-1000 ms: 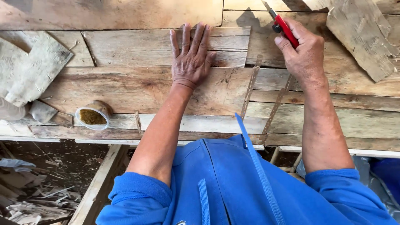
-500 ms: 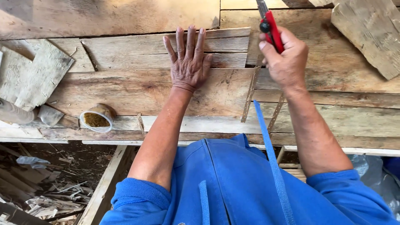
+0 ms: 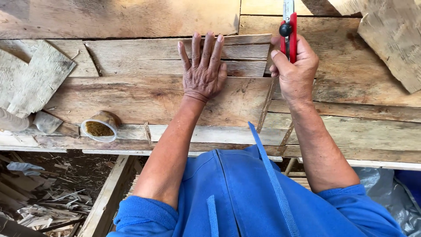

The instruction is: Cutting and trimming thin wooden boards using a utility knife on a workbench.

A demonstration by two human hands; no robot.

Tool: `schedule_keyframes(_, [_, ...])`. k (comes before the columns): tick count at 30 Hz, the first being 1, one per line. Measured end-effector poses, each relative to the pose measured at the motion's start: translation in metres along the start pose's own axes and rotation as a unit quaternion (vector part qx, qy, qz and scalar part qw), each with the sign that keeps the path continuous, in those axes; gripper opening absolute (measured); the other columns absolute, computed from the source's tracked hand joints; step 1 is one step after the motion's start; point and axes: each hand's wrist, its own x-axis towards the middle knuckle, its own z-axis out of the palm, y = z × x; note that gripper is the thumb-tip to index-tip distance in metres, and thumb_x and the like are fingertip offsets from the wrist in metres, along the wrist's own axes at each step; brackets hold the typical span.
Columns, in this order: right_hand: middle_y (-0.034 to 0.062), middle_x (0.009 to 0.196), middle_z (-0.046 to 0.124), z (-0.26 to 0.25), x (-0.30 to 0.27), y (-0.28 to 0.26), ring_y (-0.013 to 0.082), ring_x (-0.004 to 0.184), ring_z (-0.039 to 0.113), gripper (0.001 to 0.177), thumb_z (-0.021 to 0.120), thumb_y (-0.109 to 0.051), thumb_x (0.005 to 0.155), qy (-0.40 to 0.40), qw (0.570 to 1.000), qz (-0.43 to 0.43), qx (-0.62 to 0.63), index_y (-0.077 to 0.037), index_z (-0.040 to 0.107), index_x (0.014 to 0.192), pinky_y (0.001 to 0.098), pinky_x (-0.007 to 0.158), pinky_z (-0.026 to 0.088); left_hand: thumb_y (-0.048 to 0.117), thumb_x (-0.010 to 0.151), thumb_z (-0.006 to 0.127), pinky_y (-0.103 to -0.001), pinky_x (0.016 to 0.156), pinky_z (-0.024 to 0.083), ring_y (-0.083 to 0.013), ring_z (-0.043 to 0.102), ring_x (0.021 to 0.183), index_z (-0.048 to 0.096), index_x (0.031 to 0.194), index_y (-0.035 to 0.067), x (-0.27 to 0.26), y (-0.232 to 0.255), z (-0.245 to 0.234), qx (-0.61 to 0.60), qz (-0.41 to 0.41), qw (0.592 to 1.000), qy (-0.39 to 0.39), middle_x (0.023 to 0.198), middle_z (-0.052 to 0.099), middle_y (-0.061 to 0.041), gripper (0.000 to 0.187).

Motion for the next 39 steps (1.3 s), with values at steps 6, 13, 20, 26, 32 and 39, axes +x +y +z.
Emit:
schedule_keyframes(6, [0.0133, 0.114, 0.074, -0.006, 0.001, -0.005, 0.0095, 0.055, 0.057, 0.039, 0.059, 0.007, 0.094, -0.024, 0.999, 0.024, 0.03, -0.008, 0.062, 0.13, 0.0191, 0.044, 0.047, 0.044, 0.109, 0.047, -0.073, 0.123, 0.007, -0.0421, 0.02, 0.155, 0.039, 0.163, 0.015, -0.002, -0.001, 0.004, -0.004, 0.002, 1.0, 0.011, 0.167, 0.035, -0.011, 0.061])
schedule_keyframes(13, [0.019, 0.119, 0.072, -0.005, -0.001, 0.003, 0.0096, 0.056, 0.054, 0.043, 0.059, 0.006, 0.092, -0.015, 0.997, 0.027, 0.074, -0.007, 0.061, 0.133, 0.0201, 0.045, 0.047, 0.043, 0.109, 0.051, -0.073, 0.124, 0.007, -0.0423, 0.02, 0.155, 0.041, 0.162, 0.018, -0.003, -0.001, 0.009, -0.01, 0.008, 0.999, 0.039, 0.167, 0.034, -0.013, 0.059])
schedule_keyframes(20, [0.0206, 0.12, 0.071, -0.008, 0.004, 0.013, 0.0122, 0.055, 0.054, 0.044, 0.057, 0.007, 0.092, -0.02, 0.997, 0.028, 0.068, -0.007, 0.06, 0.134, 0.0221, 0.045, 0.047, 0.042, 0.111, 0.051, -0.075, 0.123, 0.007, -0.0433, 0.019, 0.155, 0.048, 0.159, 0.021, -0.006, -0.004, 0.015, -0.032, 0.019, 0.997, 0.061, 0.166, 0.031, -0.013, 0.052])
schedule_keyframes(26, [0.0205, 0.121, 0.071, -0.014, 0.009, 0.011, 0.0099, 0.062, 0.054, 0.045, 0.057, 0.009, 0.095, -0.046, 0.997, 0.016, 0.062, -0.008, 0.058, 0.136, 0.0216, 0.05, 0.051, 0.029, 0.113, 0.058, -0.077, 0.126, 0.007, -0.0446, 0.014, 0.158, 0.063, 0.138, 0.019, -0.007, -0.004, 0.012, -0.074, 0.041, 0.988, 0.128, 0.169, 0.024, -0.012, 0.027])
schedule_keyframes(32, [0.0174, 0.122, 0.072, -0.016, 0.012, 0.008, 0.0092, 0.059, 0.053, 0.045, 0.058, 0.005, 0.093, -0.052, 0.996, 0.034, 0.056, -0.009, 0.06, 0.135, 0.021, 0.049, 0.049, 0.029, 0.113, 0.06, -0.08, 0.124, 0.006, -0.0471, 0.014, 0.157, 0.064, 0.128, 0.017, -0.007, -0.004, 0.01, -0.089, 0.047, 0.988, 0.117, 0.168, 0.027, -0.012, 0.02])
schedule_keyframes(39, [0.0157, 0.12, 0.072, -0.012, 0.012, 0.003, 0.0122, 0.057, 0.055, 0.039, 0.057, 0.003, 0.097, -0.06, 0.998, 0.014, 0.015, -0.007, 0.058, 0.134, 0.0219, 0.049, 0.048, 0.032, 0.113, 0.055, -0.073, 0.124, 0.005, -0.0421, 0.017, 0.155, 0.041, 0.163, 0.011, -0.001, -0.003, 0.0, -0.024, 0.006, 1.0, -0.01, 0.168, 0.03, -0.011, 0.057])
